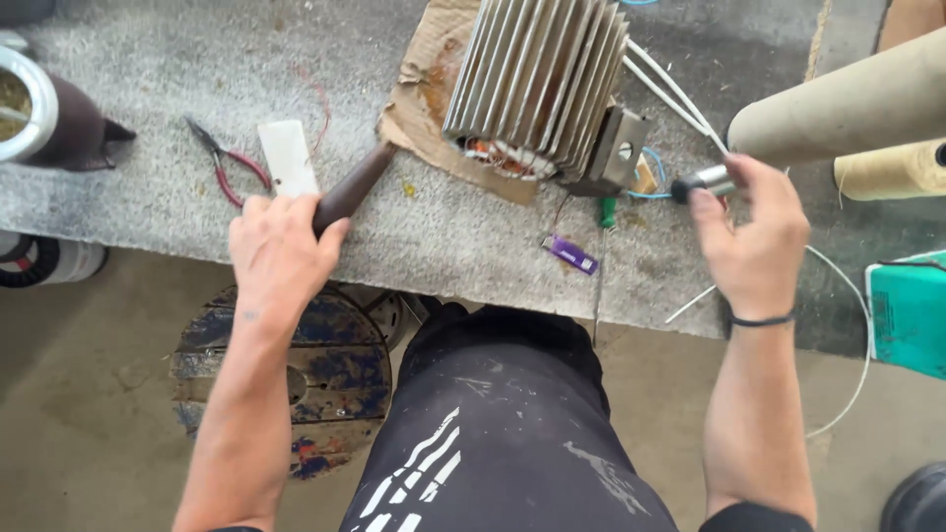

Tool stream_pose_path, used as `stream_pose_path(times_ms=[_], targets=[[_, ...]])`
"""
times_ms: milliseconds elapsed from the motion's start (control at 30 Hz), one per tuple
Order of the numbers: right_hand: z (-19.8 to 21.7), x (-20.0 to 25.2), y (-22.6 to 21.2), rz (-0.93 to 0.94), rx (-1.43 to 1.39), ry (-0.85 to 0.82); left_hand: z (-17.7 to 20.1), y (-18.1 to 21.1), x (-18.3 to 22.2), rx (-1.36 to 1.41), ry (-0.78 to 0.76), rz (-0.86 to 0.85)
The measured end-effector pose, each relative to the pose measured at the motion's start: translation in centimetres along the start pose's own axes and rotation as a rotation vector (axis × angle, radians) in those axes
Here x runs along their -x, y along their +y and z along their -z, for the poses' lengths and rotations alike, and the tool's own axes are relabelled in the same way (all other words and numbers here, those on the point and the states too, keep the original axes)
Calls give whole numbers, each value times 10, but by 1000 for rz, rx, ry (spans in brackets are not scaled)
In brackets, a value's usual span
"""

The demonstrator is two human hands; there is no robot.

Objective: Shaping and compacting copper windings inside an electric motor stator using a hammer and a drift tool.

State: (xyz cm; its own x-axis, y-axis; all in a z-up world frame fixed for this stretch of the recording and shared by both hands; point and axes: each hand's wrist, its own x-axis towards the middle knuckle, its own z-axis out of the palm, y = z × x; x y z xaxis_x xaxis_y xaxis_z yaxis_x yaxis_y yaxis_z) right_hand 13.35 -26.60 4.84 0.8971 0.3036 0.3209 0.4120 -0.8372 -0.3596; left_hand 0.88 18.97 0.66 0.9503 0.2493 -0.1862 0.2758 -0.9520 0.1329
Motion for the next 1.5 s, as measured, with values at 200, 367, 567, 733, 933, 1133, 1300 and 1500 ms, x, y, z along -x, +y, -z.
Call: stream_pose_path(times_ms=[200, 367, 567, 733, 933, 1133, 1300, 1500], targets=[[-47, -110, -60, 129, -426, -138, 29, 58, -40, 486, 273, -64], [-94, -146, -70, -131, -666, -277, -6, 121, -143, 1397, -157, -246], [-116, -151, -86, -241, -681, -5, -38, 141, -165, 2070, -423, -194], [-94, -161, -88, -207, -934, -70, 24, 140, -146, 1885, -359, -185], [-125, -170, -114, -63, -1575, 163, 120, 126, -143, 1214, 74, -545], [-172, -165, -136, 47, -1995, 92, 96, 114, -151, 814, 130, -360], [-205, -155, -99, 145, -1980, 57, 69, 128, -139, 767, 190, -339], [-213, -171, -85, 57, -1924, 74, 92, 135, -146, 667, 96, -262]])
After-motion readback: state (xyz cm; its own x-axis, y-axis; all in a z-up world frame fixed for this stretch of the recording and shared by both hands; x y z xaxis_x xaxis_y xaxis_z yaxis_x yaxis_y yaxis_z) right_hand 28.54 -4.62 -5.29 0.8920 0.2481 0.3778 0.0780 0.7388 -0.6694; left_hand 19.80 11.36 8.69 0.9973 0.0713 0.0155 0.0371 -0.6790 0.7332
